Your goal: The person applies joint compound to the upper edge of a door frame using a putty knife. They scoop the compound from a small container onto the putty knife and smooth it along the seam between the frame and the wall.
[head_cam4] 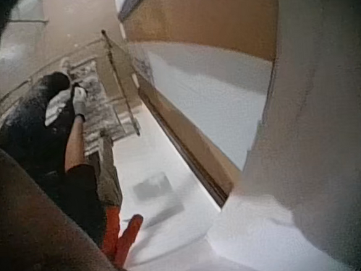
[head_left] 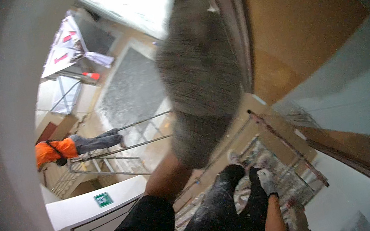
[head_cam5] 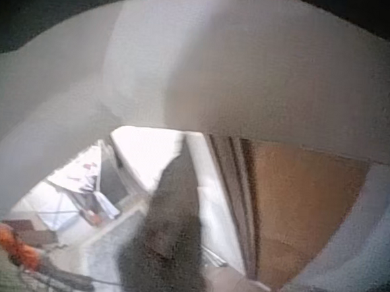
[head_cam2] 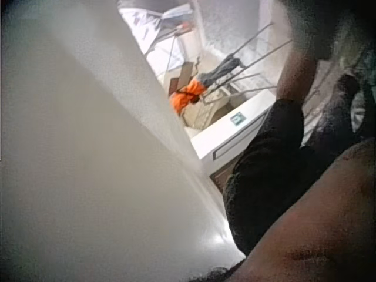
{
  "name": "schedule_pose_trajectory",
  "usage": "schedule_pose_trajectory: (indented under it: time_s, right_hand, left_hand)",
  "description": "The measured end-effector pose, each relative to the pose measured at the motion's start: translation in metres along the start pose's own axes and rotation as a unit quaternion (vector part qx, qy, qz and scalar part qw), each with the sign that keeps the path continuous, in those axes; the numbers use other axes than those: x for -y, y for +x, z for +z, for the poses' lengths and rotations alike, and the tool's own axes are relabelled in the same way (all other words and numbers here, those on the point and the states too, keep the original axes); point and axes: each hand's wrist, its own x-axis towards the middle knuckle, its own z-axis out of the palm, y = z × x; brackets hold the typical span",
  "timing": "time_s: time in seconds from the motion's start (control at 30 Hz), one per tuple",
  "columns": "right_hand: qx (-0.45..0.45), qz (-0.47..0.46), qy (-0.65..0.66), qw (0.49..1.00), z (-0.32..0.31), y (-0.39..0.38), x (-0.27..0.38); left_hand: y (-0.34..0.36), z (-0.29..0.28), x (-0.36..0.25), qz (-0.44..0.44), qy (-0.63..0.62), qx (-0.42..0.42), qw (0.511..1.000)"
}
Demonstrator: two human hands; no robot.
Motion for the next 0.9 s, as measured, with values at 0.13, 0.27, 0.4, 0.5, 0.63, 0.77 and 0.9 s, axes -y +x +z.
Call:
schedule_pose_trajectory:
  time_s: [0.13,0.27,0.4,0.5,0.63,0.77,0.9]
  right_hand:
    - [-0.03,0.101,-0.029,0.994,-0.065,0.014,0.111]
    - [-0.142,0.007,0.017,0.99,-0.141,0.061,0.104]
    - [-0.16,-0.173,-0.163,0.958,-0.229,0.092,0.236]
    - [-0.256,-0.219,-0.263,0.904,-0.289,0.115,0.298]
    - [-0.375,-0.444,-0.383,0.718,-0.326,0.1,0.512]
    - [-0.513,-0.549,-0.535,0.386,-0.349,0.093,0.604]
    - [-0.613,-0.49,-0.565,0.256,-0.375,0.099,0.652]
  left_hand:
    - [0.0,0.028,0.074,0.029,-0.028,-0.145,0.989]
    - [-0.01,0.058,0.122,-0.072,-0.1,-0.145,0.982]
    - [-0.026,0.072,0.15,-0.119,-0.121,-0.153,0.974]
    - [-0.038,0.082,0.16,-0.175,-0.141,-0.121,0.967]
    - [-0.053,0.109,0.216,-0.124,-0.138,-0.134,0.973]
    - [-0.047,0.122,0.201,-0.207,-0.174,-0.123,0.955]
    - [-0.053,0.13,0.225,-0.109,-0.203,-0.17,0.958]
